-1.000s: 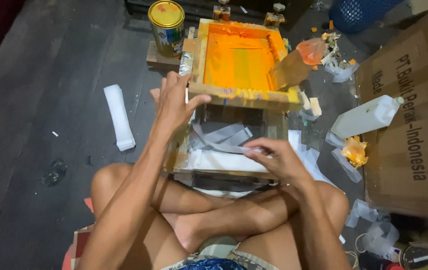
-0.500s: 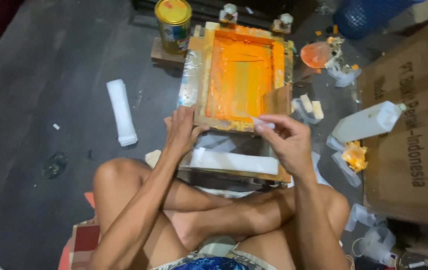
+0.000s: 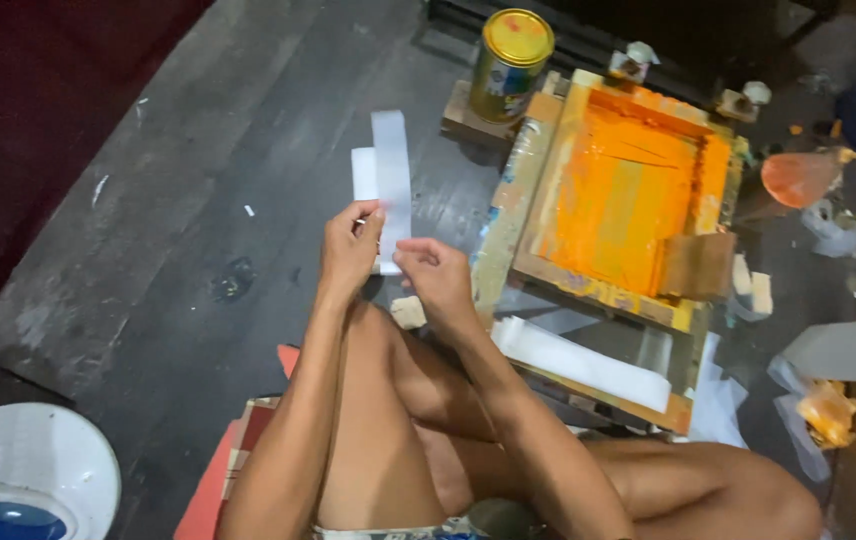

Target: The person sits on the floor and uses a squeegee to spread orange ink across a screen printing frame. They repeatedly pull the ink across the mesh and then lift the frame to reveal the printed white material underneath.

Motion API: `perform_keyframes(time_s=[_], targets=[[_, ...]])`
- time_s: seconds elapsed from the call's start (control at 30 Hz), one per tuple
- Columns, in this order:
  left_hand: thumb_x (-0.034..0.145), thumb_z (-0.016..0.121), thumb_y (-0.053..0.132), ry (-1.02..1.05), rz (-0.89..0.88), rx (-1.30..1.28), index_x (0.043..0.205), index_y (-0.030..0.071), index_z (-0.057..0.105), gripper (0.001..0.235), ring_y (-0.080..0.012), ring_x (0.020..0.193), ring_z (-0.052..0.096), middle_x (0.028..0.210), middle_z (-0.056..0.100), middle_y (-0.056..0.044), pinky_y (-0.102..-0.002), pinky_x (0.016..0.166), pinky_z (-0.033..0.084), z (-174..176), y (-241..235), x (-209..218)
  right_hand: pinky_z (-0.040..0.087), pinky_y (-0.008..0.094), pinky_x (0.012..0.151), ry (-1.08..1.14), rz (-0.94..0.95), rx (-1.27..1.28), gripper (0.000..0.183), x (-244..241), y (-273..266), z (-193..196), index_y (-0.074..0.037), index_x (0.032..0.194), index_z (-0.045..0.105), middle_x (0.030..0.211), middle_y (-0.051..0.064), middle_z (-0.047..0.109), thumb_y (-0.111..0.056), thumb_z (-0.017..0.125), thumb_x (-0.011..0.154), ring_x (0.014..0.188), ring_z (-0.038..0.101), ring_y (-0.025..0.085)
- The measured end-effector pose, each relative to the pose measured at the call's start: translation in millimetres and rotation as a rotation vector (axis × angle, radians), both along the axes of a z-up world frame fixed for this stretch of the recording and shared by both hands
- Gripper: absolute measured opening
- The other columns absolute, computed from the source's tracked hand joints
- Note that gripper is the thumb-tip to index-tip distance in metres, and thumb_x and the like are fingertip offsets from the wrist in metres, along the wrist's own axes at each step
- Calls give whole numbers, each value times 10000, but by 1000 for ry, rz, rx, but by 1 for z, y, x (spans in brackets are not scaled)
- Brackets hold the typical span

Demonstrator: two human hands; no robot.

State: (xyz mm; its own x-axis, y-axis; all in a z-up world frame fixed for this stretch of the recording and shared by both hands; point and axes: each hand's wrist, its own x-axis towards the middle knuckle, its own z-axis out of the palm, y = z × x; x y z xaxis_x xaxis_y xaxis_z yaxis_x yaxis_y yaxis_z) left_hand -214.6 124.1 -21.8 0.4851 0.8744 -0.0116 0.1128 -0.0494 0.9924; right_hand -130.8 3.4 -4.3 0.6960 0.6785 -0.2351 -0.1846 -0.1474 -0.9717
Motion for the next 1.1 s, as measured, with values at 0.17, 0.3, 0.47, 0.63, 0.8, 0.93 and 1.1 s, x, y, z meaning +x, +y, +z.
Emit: perform_keyframes(time_s=[0.17,0.3,0.47,0.63,0.8,0.93,1.1], targets=[[986,664,171,202,127,109,1084,127,795,170,-252,780,687,887,741,-112,-401,699,552,-86,57,9,634,242,495,95,25,-63,551,0,58,-69,64,1375,515,909,238,715,-5,726,871,637,749,237],[973,680,318,464,143,-30,1075,254,792,164,-306,998,733,988,776,-37,-428,865,581,-160,93,29,567,305,559,-145,-38,-432,186,16,87,-160,-235,945,826,766,-1,773,-339,824,791,677,748,158],[982,662,368,562,127,-191,1084,283,789,183,-263,995,738,1040,776,3,-426,840,596,-188,90,28,580,261,595,-4,-79,-582,112,8,91,-140,-250,924,815,692,-28,751,-281,780,822,614,735,118],[972,692,388,682,98,-210,1277,170,743,379,-327,1255,641,1352,671,-114,-485,1009,555,-191,93,22,559,275,532,11,-109,-585,113,7,91,-145,-184,921,794,632,38,718,-226,802,817,555,717,167],[1044,551,391,751,32,-256,1448,124,613,488,-327,1408,508,1504,506,-153,-478,1167,436,-194,91,19,521,300,587,-190,-48,-600,118,11,86,-163,-163,979,795,740,29,714,-251,747,917,647,665,144],[1028,555,357,727,-4,-260,1368,72,664,457,-371,1283,614,1359,646,-191,-523,1058,514,-145,71,19,552,343,720,-124,7,-617,150,6,84,-149,-159,1036,795,845,57,755,-172,670,955,773,706,195],[1038,500,347,703,5,-264,1334,71,685,445,-335,1118,704,1210,728,-175,-504,925,568,-133,68,17,543,367,745,-147,-16,-596,220,6,80,-145,-138,1074,795,881,64,750,-179,595,992,818,686,204]])
